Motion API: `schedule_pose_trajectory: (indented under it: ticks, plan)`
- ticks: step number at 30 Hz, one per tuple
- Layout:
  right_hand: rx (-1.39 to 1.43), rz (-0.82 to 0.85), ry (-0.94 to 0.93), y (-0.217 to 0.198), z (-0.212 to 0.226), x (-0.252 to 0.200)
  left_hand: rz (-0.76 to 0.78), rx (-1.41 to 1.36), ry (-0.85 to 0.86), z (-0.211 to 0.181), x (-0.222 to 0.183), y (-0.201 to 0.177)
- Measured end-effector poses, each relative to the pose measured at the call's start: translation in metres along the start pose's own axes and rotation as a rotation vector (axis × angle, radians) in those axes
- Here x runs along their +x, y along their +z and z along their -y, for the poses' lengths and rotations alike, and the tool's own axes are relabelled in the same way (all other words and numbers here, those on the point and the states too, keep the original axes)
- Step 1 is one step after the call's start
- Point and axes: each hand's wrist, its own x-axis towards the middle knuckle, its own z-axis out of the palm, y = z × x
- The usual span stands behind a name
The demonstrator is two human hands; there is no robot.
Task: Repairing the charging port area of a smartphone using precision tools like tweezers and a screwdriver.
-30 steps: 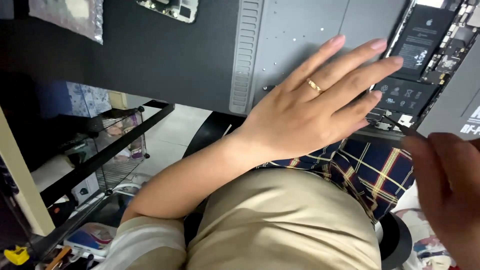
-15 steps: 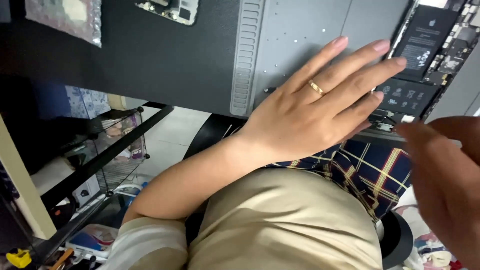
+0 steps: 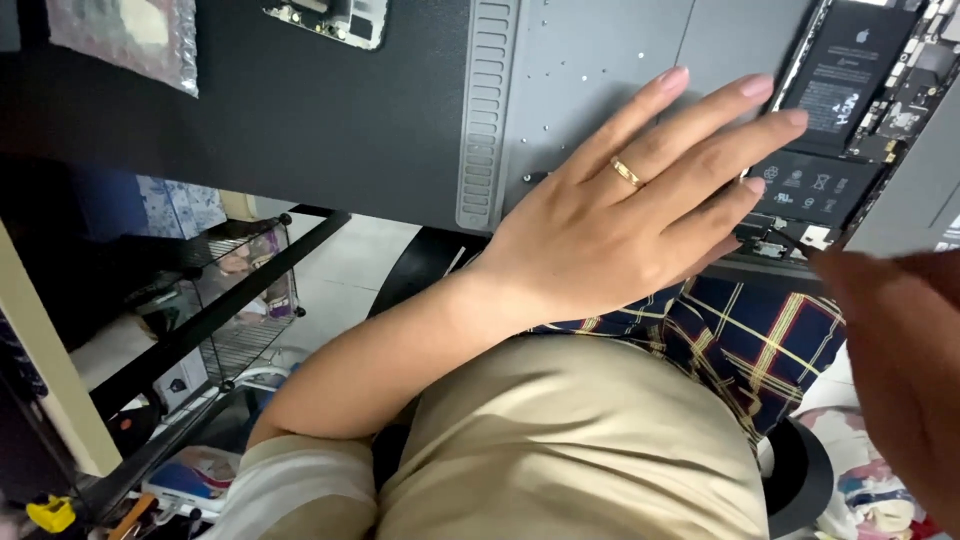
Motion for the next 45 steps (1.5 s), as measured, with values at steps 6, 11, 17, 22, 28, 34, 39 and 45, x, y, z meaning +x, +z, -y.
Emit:
schedule_pose_trajectory:
  ticks: [6, 11, 17, 22, 28, 34, 39, 45]
  plan:
    - [0.057, -0.016, 0.021, -0.001, 0.006, 0.0, 0.003, 0.003, -0.003, 0.0, 0.003, -0.004]
    - [0.358, -0.069, 0.203, 0.027, -0.007, -0.005, 0.023, -0.026, -0.005, 0.001, 0.006, -0.006]
    - [0.11, 0.017, 0.051, -0.002, 0.006, -0.009, 0.062, -0.034, 0.007, 0.002, 0.01, -0.011]
    - [0.117, -0.085, -0.067, 0.014, -0.013, -0.023, 0.056, -0.001, 0.023, 0.002, 0.009, -0.011]
    - [0.245, -0.179, -0.005, 0.011, -0.002, -0.027, -0.031, 0.061, 0.051, 0.0, 0.009, -0.007]
    - [0.482, -0.337, 0.237, 0.031, 0.008, -0.044, -0.116, 0.139, 0.106, -0.003, 0.011, -0.006]
    - [0.452, -0.452, 0.088, 0.026, 0.011, -0.031, -0.099, 0.151, 0.119, -0.006, 0.015, -0.006]
    - [0.262, -0.528, -0.008, 0.033, 0.002, -0.032, -0.14, 0.193, 0.121, -0.008, 0.017, -0.003]
